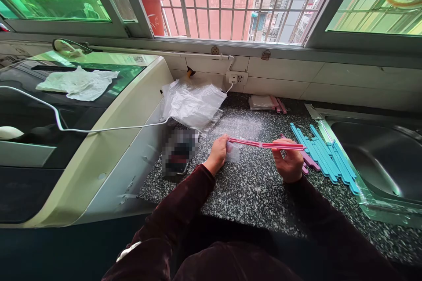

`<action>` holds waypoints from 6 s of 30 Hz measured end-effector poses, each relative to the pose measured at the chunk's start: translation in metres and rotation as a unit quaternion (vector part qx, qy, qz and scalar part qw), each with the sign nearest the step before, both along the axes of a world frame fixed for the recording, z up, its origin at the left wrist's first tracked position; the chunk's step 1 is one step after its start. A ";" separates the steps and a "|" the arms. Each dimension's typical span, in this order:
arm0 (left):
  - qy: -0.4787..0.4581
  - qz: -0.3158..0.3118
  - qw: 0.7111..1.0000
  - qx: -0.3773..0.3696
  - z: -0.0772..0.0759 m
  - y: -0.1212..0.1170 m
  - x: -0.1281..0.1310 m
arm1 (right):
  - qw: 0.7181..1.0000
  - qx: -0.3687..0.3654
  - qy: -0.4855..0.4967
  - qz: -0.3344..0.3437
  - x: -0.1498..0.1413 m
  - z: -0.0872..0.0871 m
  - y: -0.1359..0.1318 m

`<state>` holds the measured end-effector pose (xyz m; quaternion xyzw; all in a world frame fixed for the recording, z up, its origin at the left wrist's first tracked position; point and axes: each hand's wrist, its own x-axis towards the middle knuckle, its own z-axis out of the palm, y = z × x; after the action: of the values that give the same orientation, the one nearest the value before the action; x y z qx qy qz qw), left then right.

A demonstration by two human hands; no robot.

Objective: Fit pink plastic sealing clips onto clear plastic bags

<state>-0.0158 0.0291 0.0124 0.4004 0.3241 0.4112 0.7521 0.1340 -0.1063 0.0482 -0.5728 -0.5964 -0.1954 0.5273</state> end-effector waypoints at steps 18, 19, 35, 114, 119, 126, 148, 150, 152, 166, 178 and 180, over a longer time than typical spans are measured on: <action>-0.047 0.027 0.997 -0.062 0.005 -0.001 0.001 | 0.997 0.020 0.043 0.062 -0.004 -0.001 0.001; -0.047 0.026 0.997 -0.062 0.005 -0.001 0.001 | 0.997 0.022 0.045 0.060 -0.004 -0.002 0.001; 0.058 0.004 0.998 0.031 0.003 0.001 -0.003 | 0.996 -0.002 0.073 0.058 0.000 -0.011 0.001; -0.013 -0.180 0.980 0.085 0.023 -0.021 -0.007 | 0.997 -0.039 0.058 0.015 0.000 -0.016 0.003; -0.008 -0.198 0.977 0.078 0.021 -0.022 -0.008 | 0.996 -0.036 0.066 0.050 -0.002 -0.018 0.002; -0.001 -0.197 0.978 0.063 0.017 -0.021 -0.007 | 0.996 -0.032 0.047 0.069 -0.006 -0.018 0.003; -0.012 -0.197 0.978 -0.068 0.021 -0.020 -0.008 | 0.988 -0.059 0.113 0.088 -0.008 -0.021 0.003; -0.014 -0.198 0.976 -0.085 0.022 -0.021 -0.007 | 0.988 -0.061 0.114 0.086 -0.008 -0.021 0.003; -0.014 -0.201 0.975 -0.098 0.023 -0.023 -0.007 | 0.988 -0.063 0.114 0.086 -0.009 -0.022 0.003; 0.015 -0.225 0.959 -0.174 0.021 -0.023 -0.006 | 0.973 -0.118 0.186 0.071 -0.010 -0.028 0.005; 0.014 -0.190 0.963 -0.190 0.019 -0.022 -0.004 | 0.971 -0.137 0.187 0.062 -0.008 -0.031 0.006; 0.012 -0.178 0.965 -0.194 0.018 -0.023 -0.003 | 0.971 -0.139 0.185 0.062 -0.008 -0.031 0.006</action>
<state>-0.0191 0.0065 0.0299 0.3031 0.3306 0.1954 0.8721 0.1263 -0.1002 0.0171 -0.6285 -0.5439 0.0316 0.5551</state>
